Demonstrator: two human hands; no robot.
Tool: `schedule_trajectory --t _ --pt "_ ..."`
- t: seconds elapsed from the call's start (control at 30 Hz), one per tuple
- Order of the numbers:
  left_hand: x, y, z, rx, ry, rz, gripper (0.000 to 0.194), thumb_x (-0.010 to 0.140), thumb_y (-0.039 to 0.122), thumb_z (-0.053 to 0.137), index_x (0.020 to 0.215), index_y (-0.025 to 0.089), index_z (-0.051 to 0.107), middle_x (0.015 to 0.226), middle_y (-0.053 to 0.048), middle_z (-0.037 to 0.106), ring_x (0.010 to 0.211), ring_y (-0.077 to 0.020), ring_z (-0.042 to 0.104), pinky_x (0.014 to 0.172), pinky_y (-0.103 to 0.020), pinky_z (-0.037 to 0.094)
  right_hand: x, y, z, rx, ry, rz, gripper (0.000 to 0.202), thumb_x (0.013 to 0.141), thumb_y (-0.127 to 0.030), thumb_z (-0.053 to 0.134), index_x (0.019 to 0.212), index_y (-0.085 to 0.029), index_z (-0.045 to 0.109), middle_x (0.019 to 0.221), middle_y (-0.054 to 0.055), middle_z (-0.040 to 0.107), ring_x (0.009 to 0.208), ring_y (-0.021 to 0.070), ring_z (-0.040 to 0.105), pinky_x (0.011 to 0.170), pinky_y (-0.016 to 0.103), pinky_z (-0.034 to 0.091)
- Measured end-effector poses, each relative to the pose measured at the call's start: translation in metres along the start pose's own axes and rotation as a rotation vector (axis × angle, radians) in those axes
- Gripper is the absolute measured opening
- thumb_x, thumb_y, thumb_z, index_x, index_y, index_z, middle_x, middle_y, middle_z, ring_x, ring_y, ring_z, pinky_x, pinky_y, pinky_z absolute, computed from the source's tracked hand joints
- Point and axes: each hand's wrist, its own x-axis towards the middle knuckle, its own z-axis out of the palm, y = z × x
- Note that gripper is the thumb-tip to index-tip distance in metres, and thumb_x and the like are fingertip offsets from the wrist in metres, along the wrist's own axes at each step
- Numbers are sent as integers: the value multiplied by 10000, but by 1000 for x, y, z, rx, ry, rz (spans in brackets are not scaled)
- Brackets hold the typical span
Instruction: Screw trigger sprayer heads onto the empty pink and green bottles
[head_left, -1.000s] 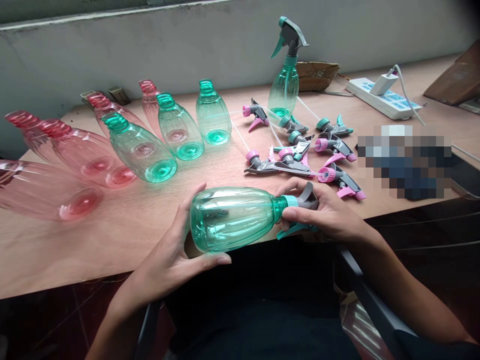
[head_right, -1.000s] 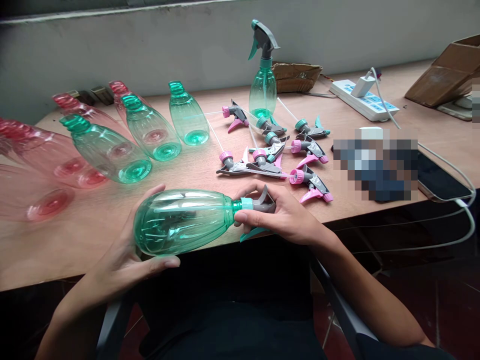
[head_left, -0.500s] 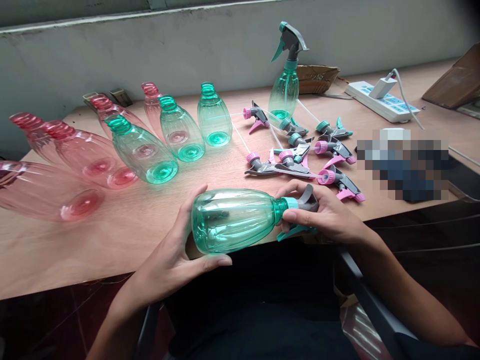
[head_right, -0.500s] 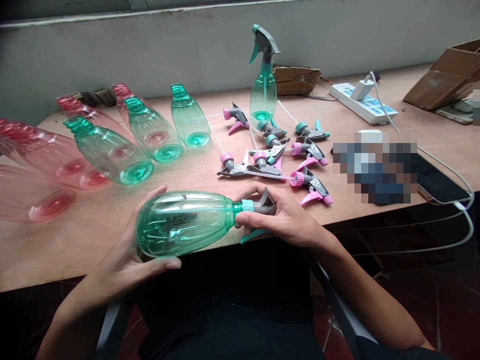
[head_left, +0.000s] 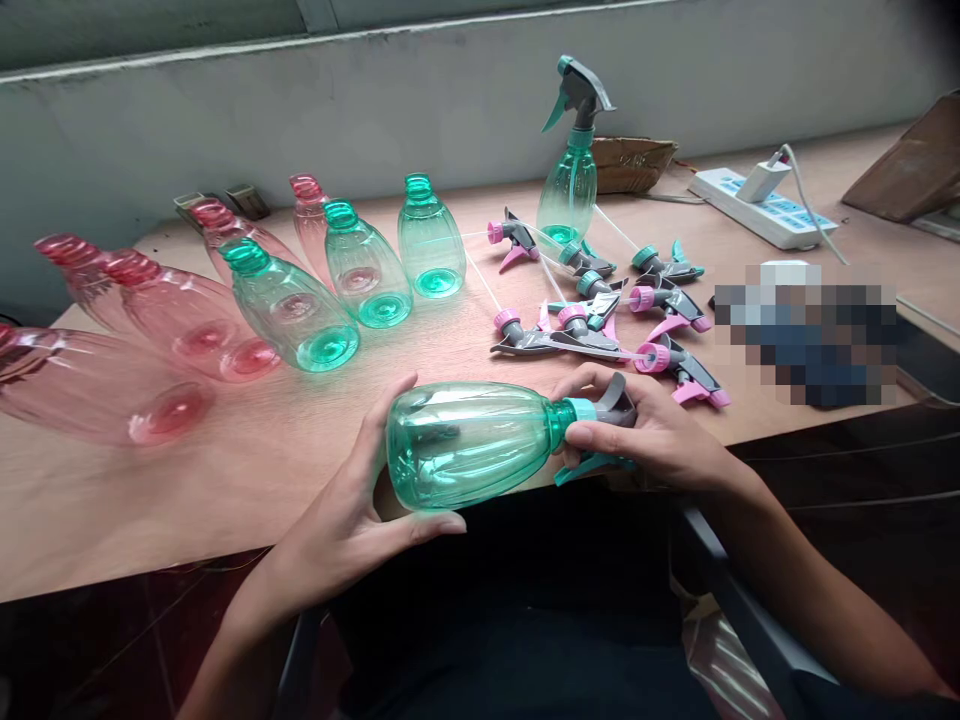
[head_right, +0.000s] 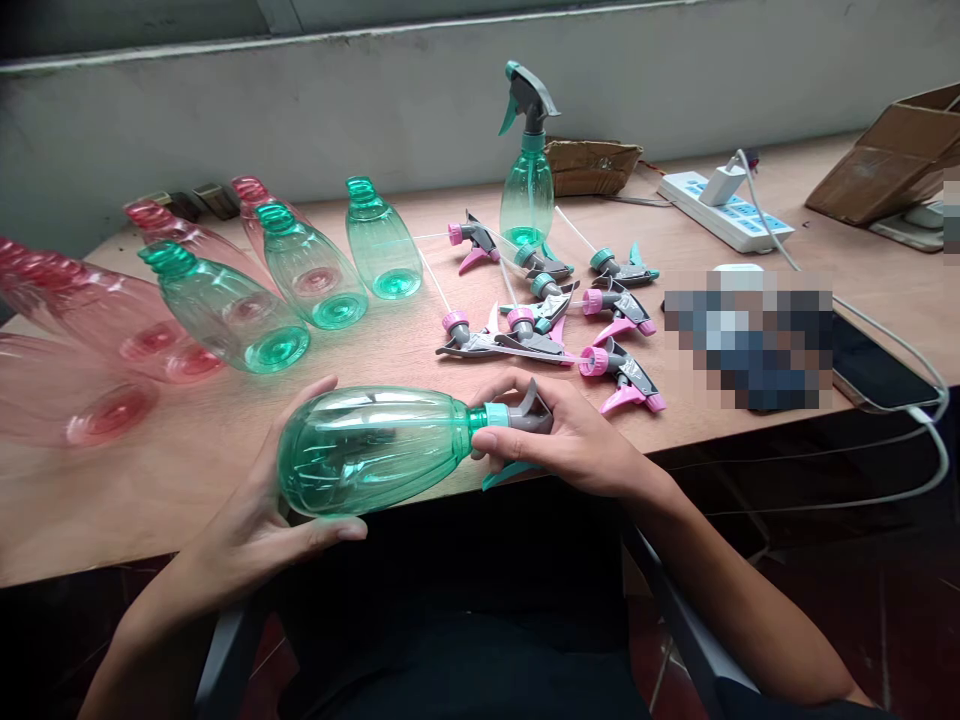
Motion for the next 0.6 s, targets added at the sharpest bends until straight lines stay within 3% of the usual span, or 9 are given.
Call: schedule_trajectory --t 0.6 --pt "1 -1 1 22 10 3 1019 835 392 851 1606 493 192 1655 -18 381 1516 -324 433 1249 -447 402 0 0 0 -16 -6 -9 228 897 -300 842 1051 -219 696 828 -33 804 740 120 800 708 156 647"
